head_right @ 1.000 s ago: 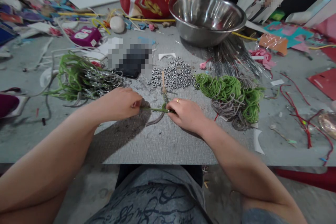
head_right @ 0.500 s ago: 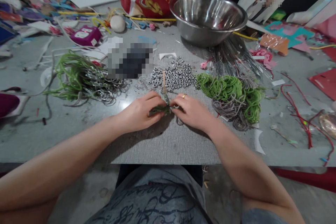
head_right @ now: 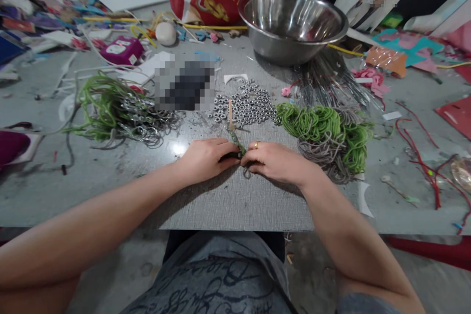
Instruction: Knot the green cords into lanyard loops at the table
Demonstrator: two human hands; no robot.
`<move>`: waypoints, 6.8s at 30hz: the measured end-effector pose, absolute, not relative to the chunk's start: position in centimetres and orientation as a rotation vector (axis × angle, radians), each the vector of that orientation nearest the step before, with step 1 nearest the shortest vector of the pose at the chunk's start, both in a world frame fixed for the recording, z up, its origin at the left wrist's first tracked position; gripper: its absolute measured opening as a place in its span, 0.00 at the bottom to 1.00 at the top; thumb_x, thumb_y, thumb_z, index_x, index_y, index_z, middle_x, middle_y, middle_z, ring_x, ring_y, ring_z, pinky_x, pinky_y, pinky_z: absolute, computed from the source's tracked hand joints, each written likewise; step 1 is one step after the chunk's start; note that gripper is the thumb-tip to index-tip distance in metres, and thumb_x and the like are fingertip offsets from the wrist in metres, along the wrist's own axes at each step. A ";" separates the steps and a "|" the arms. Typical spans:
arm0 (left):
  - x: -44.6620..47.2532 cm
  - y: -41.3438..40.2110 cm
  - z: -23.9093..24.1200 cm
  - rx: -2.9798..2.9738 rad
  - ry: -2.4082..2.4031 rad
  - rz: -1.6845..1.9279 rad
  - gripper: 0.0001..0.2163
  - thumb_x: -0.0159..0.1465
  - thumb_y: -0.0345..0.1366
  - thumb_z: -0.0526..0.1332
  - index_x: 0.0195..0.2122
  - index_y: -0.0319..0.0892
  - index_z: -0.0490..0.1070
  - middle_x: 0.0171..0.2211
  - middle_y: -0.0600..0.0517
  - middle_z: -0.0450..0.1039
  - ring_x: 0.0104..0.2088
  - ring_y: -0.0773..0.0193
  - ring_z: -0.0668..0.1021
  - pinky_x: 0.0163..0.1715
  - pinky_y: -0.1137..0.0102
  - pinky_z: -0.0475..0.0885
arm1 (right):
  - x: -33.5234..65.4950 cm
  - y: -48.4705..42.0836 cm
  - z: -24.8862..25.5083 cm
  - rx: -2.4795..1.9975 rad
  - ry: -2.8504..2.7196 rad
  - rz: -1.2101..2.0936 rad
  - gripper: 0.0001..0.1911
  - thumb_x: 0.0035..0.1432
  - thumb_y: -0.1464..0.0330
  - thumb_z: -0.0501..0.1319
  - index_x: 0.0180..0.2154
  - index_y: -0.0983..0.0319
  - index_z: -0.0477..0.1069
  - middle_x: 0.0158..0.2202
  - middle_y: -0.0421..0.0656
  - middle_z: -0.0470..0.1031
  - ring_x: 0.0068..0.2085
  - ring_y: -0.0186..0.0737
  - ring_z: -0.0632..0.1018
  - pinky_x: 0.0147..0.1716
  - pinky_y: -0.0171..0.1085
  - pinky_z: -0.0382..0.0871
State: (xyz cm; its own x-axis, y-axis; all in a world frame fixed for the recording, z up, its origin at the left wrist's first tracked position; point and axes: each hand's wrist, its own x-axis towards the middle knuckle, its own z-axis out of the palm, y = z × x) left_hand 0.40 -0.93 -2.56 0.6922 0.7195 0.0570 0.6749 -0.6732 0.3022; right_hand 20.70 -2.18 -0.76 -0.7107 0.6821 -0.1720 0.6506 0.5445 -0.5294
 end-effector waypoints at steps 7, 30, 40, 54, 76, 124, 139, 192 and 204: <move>0.4 -0.7 -2.3 2.611 1.161 0.177 0.09 0.62 0.39 0.54 0.37 0.45 0.73 0.32 0.53 0.77 0.35 0.62 0.77 0.29 0.72 0.65 | 20.1 -2.3 -0.9 -1.215 -2.688 0.791 0.06 0.58 0.70 0.57 0.33 0.61 0.72 0.32 0.42 0.71 0.34 0.36 0.72 0.34 0.35 0.62; -0.5 -0.2 -1.9 2.583 1.149 0.101 0.10 0.61 0.40 0.55 0.38 0.44 0.73 0.31 0.51 0.76 0.33 0.60 0.77 0.27 0.71 0.64 | 20.6 -2.1 -1.3 -1.609 -2.526 0.332 0.09 0.59 0.74 0.52 0.37 0.64 0.70 0.36 0.47 0.73 0.37 0.43 0.73 0.35 0.40 0.64; -0.6 -0.1 -1.9 2.585 1.120 0.118 0.09 0.61 0.39 0.54 0.37 0.45 0.73 0.31 0.52 0.76 0.33 0.62 0.77 0.28 0.72 0.65 | 20.3 -2.6 -0.9 -1.111 -2.723 0.790 0.10 0.59 0.71 0.55 0.40 0.58 0.73 0.37 0.44 0.72 0.37 0.38 0.73 0.36 0.36 0.65; -0.6 -0.1 -2.1 2.618 1.138 0.115 0.10 0.61 0.41 0.55 0.34 0.43 0.73 0.30 0.51 0.76 0.33 0.60 0.77 0.26 0.72 0.64 | 18.5 -2.6 -2.3 -1.358 -2.155 0.688 0.08 0.61 0.67 0.53 0.32 0.61 0.68 0.29 0.40 0.73 0.30 0.35 0.72 0.31 0.34 0.62; -0.8 0.1 -1.9 2.472 1.063 0.197 0.10 0.60 0.39 0.57 0.38 0.46 0.76 0.34 0.54 0.79 0.35 0.62 0.78 0.30 0.71 0.66 | 18.2 -3.4 -2.1 -1.373 -2.530 0.488 0.16 0.61 0.68 0.51 0.45 0.61 0.73 0.42 0.47 0.71 0.39 0.41 0.73 0.38 0.39 0.66; -1.1 -0.6 -2.4 2.843 0.764 0.301 0.15 0.59 0.33 0.53 0.41 0.52 0.76 0.26 0.54 0.73 0.27 0.66 0.74 0.22 0.73 0.60 | 20.4 -1.2 -2.9 -1.341 -2.537 0.247 0.38 0.40 0.46 0.65 0.48 0.64 0.69 0.51 0.53 0.70 0.51 0.55 0.69 0.49 0.52 0.61; -1.4 -0.7 -1.2 2.892 0.594 0.002 0.19 0.57 0.36 0.53 0.47 0.60 0.72 0.23 0.56 0.76 0.22 0.66 0.72 0.23 0.71 0.55 | 19.4 -0.3 -3.4 -1.290 -2.592 0.028 0.07 0.60 0.71 0.55 0.33 0.63 0.71 0.39 0.48 0.74 0.40 0.44 0.72 0.41 0.43 0.63; -0.5 0.9 -2.6 2.089 0.882 0.716 0.03 0.57 0.31 0.61 0.28 0.40 0.74 0.27 0.54 0.73 0.31 0.71 0.74 0.35 0.73 0.69 | 17.1 -2.7 -2.6 -1.266 -1.759 0.917 0.07 0.58 0.64 0.52 0.31 0.60 0.61 0.23 0.36 0.62 0.25 0.32 0.64 0.25 0.34 0.60; -0.1 0.2 -2.4 2.131 0.993 0.765 0.02 0.55 0.32 0.63 0.27 0.40 0.74 0.27 0.55 0.73 0.28 0.71 0.74 0.29 0.75 0.67 | 17.1 -2.8 -2.6 -1.293 -1.756 0.895 0.09 0.59 0.61 0.52 0.31 0.59 0.61 0.24 0.37 0.63 0.25 0.33 0.66 0.25 0.34 0.60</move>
State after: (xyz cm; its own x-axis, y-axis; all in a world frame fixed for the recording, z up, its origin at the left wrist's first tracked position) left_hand -0.09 0.16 -2.42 0.5414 0.8097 0.2266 0.4258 -0.4964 0.7565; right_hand 17.06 -2.84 -2.57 -0.1938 0.9660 0.1709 0.4294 0.2402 -0.8706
